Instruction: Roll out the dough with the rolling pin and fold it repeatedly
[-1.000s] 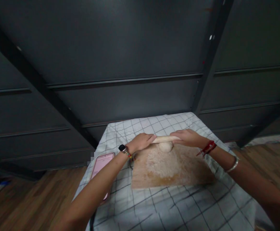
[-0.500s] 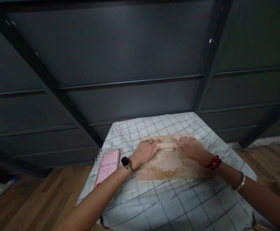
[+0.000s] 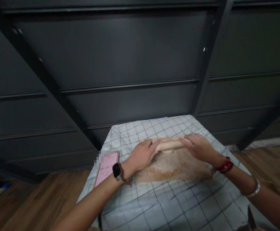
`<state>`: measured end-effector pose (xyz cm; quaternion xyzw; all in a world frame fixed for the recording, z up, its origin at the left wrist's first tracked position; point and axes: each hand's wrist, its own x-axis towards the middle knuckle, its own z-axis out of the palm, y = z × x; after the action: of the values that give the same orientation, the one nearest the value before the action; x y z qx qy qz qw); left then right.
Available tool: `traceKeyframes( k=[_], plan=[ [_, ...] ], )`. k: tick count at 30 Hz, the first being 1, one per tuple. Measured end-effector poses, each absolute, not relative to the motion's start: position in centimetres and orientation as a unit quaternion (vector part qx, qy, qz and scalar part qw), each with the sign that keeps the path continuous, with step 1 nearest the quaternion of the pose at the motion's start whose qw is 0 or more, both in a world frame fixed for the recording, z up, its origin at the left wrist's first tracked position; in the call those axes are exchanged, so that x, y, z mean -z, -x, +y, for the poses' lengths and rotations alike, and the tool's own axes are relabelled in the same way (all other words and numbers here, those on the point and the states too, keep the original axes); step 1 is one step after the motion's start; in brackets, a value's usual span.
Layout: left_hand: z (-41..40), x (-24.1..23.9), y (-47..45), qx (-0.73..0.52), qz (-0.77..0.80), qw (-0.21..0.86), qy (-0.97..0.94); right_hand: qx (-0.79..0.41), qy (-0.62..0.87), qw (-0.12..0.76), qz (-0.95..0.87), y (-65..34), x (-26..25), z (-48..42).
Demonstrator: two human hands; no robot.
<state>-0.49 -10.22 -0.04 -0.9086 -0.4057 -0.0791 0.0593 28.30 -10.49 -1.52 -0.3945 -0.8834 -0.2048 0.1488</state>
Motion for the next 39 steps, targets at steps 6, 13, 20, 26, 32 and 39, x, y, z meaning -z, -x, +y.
traceKeyframes(
  k=[6,13,20,26,32,39],
  plan=[
    [-4.9,-1.2,-0.6,0.066,-0.449,0.005,0.891,0.028,0.409,0.128,-0.903,-27.9,-1.2,-7.2],
    [-0.9,1.4,-2.0,0.0,-0.428,-0.071,0.901,-0.084,0.417,-0.021,-0.905,-26.6,0.9,-3.2],
    [1.0,2.3,-1.2,0.044,-0.394,-0.199,0.896,0.127,0.46,-0.033,-0.878,-25.1,2.5,-4.3],
    [-1.5,3.7,-0.7,0.064,-0.423,-0.214,0.878,0.17,0.555,0.03,-0.814,-24.0,3.2,-6.5],
    [-4.4,3.7,-0.9,0.067,-0.472,-0.111,0.872,0.179,0.565,0.088,-0.8,-24.0,4.7,-8.0],
    [-7.4,4.0,-1.0,0.099,-0.448,-0.04,0.888,0.21,0.531,0.115,-0.813,-23.9,5.9,-12.0]
  ],
)
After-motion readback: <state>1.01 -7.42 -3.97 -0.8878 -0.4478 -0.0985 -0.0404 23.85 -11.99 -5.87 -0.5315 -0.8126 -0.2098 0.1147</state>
